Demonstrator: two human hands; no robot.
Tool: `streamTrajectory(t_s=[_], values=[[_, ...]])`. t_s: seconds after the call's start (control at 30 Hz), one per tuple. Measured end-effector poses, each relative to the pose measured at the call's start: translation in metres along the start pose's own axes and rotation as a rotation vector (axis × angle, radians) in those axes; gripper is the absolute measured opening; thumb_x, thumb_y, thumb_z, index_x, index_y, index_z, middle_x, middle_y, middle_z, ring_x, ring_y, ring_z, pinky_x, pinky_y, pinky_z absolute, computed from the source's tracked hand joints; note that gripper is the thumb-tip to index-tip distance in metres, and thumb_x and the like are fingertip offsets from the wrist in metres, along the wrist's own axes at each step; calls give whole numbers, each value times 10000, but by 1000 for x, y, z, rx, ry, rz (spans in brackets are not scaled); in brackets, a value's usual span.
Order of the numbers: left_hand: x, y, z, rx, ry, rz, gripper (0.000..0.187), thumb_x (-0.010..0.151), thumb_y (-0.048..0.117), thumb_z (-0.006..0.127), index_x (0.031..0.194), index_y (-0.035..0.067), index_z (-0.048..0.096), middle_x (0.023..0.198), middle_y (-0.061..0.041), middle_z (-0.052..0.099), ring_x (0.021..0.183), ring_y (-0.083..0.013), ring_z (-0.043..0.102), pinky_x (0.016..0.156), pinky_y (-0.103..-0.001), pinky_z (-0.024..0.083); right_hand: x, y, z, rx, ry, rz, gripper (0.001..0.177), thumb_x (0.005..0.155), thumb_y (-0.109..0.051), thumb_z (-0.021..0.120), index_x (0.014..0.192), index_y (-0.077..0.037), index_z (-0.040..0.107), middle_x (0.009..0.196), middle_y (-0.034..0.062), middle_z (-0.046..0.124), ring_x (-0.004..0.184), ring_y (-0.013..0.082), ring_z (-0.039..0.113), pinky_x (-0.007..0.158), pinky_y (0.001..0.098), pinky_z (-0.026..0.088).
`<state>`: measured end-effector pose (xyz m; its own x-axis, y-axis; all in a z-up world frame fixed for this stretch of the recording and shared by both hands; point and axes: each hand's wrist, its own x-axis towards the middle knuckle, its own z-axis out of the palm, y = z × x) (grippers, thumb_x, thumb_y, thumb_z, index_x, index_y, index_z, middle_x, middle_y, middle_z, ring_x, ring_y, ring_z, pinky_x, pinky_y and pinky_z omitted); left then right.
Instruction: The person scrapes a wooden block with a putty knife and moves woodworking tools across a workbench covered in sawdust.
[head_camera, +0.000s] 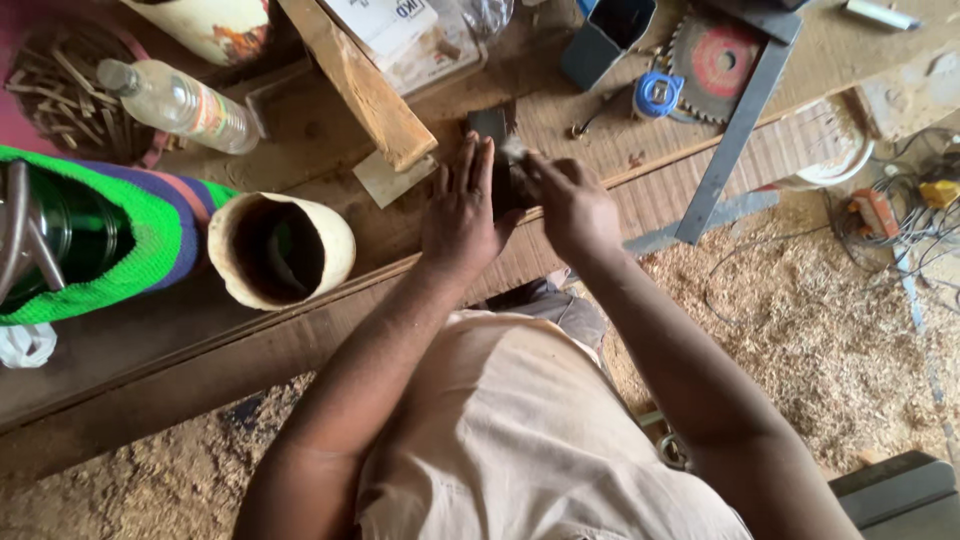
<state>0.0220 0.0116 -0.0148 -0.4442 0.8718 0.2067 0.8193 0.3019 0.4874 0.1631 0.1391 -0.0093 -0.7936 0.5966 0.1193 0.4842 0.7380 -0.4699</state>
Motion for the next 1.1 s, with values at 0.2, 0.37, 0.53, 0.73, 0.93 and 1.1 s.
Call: streamTrajectory(t_s=[0.2,0.37,0.53,0.73,0.93,1.1], values=[[-14,11,-5,36,92,-15,1032,763,222,849,1580,21,251,1499,-280,479,1326,-452,536,1105,-588,435,-30,36,-17,1017,-3,732,482,1046,-121,554,1524,-176,521,1108,89,636,743,113,577,667,268,575],[-44,15,-19,-26,40,-18,1029,797,186,835,1605,27,219,1523,-287,484,1307,-460,546,1074,-531,496,-61,28,-11,1211,-50,683,481,1026,-80,548,1505,-117,516,1191,86,635,755,119,626,676,265,592],[-45,7,-19,-96,131,49,1038,824,295,849,1589,-28,227,1540,-303,441,1357,-465,516,1133,-541,429,-52,-7,6,323,-210,154,441,1018,-139,648,1450,-214,597,1213,96,676,840,166,715,699,283,622],[-64,-5,-30,40,-134,111,1002,868,496,790,1582,24,268,1639,-209,320,1490,-439,322,1227,-601,249,-43,-44,-8,31,-232,0,403,1000,-242,619,1403,-252,642,1261,80,641,801,265,731,562,402,598],[-58,-5,-40,319,-485,193,1026,885,675,580,1592,32,209,1696,-157,122,1526,-458,109,1216,-652,71,-43,-48,-1,-54,-154,-6,346,1012,-238,640,1344,-315,696,1226,67,644,811,268,742,633,428,614],[-60,-3,-50,368,-668,165,1041,889,683,541,1610,33,165,1698,-163,70,1538,-453,78,1233,-602,53,-52,-43,0,-14,-203,-57,375,997,-204,642,1362,-274,686,1261,89,640,806,273,740,660,434,607]])
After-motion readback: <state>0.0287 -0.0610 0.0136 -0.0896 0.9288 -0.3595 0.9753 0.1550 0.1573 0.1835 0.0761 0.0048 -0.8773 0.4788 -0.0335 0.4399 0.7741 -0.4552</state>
